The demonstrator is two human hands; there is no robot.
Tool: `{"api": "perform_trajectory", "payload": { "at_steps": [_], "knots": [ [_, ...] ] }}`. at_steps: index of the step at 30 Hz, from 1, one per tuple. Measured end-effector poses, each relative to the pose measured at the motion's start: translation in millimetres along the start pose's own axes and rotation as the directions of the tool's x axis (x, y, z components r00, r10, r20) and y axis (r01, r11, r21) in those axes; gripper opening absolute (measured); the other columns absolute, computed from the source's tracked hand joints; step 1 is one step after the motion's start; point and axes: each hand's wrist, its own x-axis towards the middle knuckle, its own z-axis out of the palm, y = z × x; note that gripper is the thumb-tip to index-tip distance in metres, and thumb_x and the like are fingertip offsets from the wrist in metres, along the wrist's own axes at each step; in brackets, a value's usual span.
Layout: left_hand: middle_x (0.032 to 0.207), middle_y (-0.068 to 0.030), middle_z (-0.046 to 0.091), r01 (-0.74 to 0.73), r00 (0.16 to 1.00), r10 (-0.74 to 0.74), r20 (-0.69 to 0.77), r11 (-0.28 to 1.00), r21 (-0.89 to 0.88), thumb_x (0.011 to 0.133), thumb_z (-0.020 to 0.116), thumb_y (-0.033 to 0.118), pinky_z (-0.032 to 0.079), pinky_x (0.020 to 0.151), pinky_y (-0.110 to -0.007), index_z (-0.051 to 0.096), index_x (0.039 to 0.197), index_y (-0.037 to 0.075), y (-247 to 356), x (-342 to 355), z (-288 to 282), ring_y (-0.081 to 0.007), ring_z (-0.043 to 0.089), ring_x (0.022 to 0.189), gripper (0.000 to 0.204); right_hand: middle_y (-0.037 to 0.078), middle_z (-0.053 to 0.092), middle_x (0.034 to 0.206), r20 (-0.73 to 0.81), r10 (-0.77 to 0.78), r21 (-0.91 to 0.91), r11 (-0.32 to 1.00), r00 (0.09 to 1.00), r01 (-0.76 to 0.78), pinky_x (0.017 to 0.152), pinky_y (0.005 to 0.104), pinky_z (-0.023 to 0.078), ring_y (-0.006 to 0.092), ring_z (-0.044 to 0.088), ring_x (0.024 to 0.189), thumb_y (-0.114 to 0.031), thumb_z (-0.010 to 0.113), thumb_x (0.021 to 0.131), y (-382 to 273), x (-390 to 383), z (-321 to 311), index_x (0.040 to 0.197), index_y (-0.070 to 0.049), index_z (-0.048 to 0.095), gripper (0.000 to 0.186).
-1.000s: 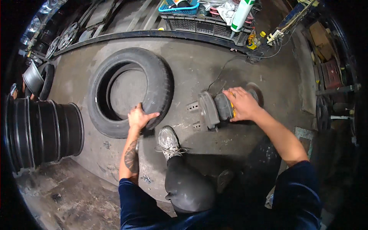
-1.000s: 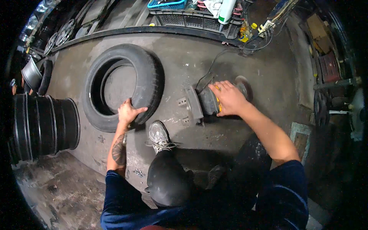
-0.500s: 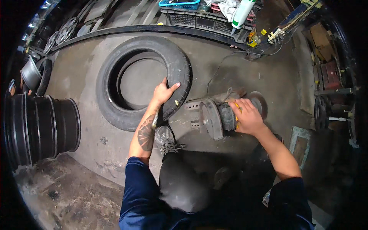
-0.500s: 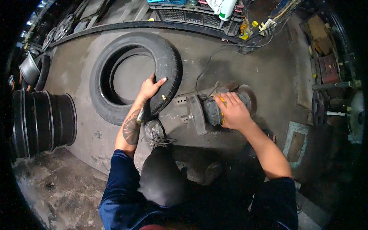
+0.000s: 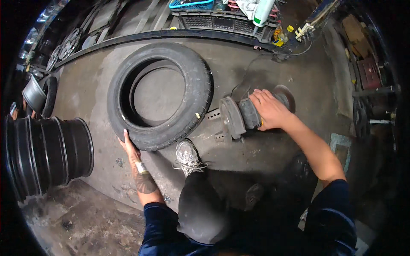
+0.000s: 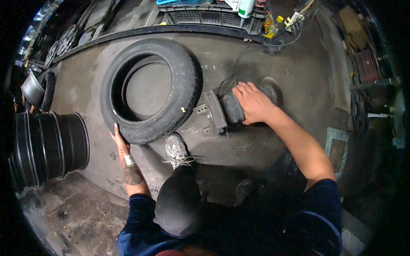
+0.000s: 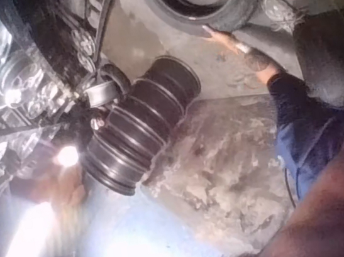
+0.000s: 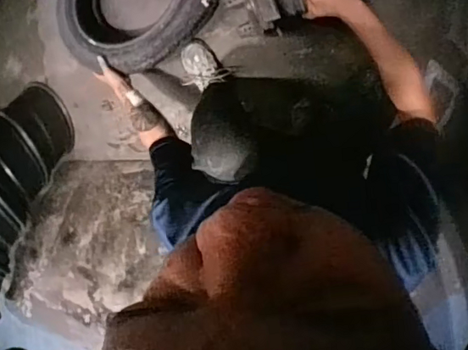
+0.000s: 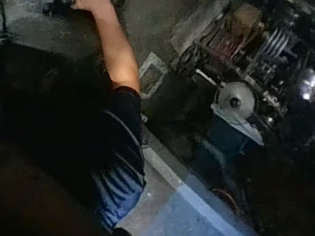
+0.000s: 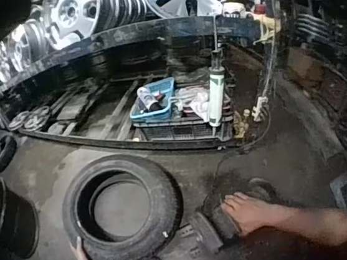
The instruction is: The person uses a bench grinder on a concrete floor to sharpen or clean a small metal part. They hold the object against the rotating abrasive wheel with both hands, moving it across the surface to refine the edge, and occasionally pause to check the part by hand.
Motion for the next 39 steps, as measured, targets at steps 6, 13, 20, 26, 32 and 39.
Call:
{"api": "perform_trajectory", "payload": {
  "at_steps": [6, 13, 20, 26, 32, 39],
  "knots": [
    [0.144, -0.0168, 0.035, 0.052, 0.999, -0.050, 0.017, 0.974, -0.220, 0.080, 0.073, 0.032, 0.043, 0.099, -0.051, 0.012, 0.150, 0.016, -2, -2, 8, -0.0350, 0.045, 0.124, 0.094, 0.021, 0.050, 0.127, 0.094, -0.016, -0.071, 0.997, 0.995, 0.023, 0.104, 0.0436, 0.035, 0.0344, 0.049, 0.120, -0.036, 0.085, 0.048, -9, -11, -6, 0.129, 0.005, 0.040, 0.102],
    [0.148, -0.0170, 0.027, 0.083, 0.995, -0.093, -0.037, 0.973, -0.215, 0.078, 0.073, 0.027, 0.038, 0.104, -0.052, 0.004, 0.151, 0.018, 3, -48, 33, -0.0345, 0.039, 0.128, 0.100, 0.021, 0.049, 0.132, 0.166, 0.175, -0.022, 0.985, 0.971, -0.173, 0.107, 0.0420, 0.034, 0.0358, 0.048, 0.122, -0.033, 0.085, 0.048, -37, -36, -22, 0.133, 0.000, 0.039, 0.102],
    [0.151, -0.0191, 0.017, 0.186, 0.983, -0.183, 0.031, 0.978, -0.095, 0.074, 0.079, 0.028, 0.029, 0.111, -0.045, -0.013, 0.147, 0.004, -18, -159, 113, -0.0315, 0.028, 0.135, 0.120, 0.022, 0.050, 0.132, 0.197, 0.354, 0.102, 0.920, 0.914, -0.379, 0.107, 0.0430, 0.037, 0.0370, 0.049, 0.123, -0.037, 0.084, 0.052, -32, -79, -17, 0.134, 0.001, 0.037, 0.102],
    [0.153, -0.0223, 0.007, 0.206, 0.895, -0.342, 0.286, 0.886, 0.415, 0.076, 0.078, 0.036, 0.013, 0.115, -0.043, -0.019, 0.145, 0.002, -74, -185, 111, -0.0300, 0.015, 0.141, 0.124, 0.023, 0.046, 0.136, 0.220, 0.378, 0.104, 0.907, 0.899, -0.407, 0.110, 0.0433, 0.035, 0.0376, 0.046, 0.126, -0.038, 0.083, 0.054, -21, -115, -6, 0.135, 0.001, 0.036, 0.102],
    [0.151, -0.0113, 0.024, 0.270, 0.885, -0.311, 0.345, 0.949, 0.162, 0.082, 0.060, 0.061, 0.027, 0.109, -0.045, 0.017, 0.145, 0.008, -45, -96, 40, -0.0291, 0.030, 0.135, 0.093, 0.019, 0.047, 0.134, 0.161, 0.160, 0.144, 0.973, 0.974, -0.183, 0.109, 0.0449, 0.033, 0.0368, 0.046, 0.124, -0.033, 0.081, 0.052, -26, -137, 3, 0.134, 0.001, 0.040, 0.097],
    [0.151, -0.0126, 0.032, 0.242, 0.943, -0.171, 0.287, 0.941, -0.237, 0.087, 0.046, 0.067, 0.028, 0.112, -0.047, 0.030, 0.146, 0.007, -23, 6, 79, -0.0315, 0.030, 0.137, 0.086, 0.019, 0.046, 0.134, 0.125, 0.202, 0.124, 0.968, 0.971, -0.217, 0.111, 0.0459, 0.031, 0.0366, 0.043, 0.127, -0.031, 0.084, 0.051, -41, -133, -1, 0.137, -0.001, 0.037, 0.102]
  ]
}}
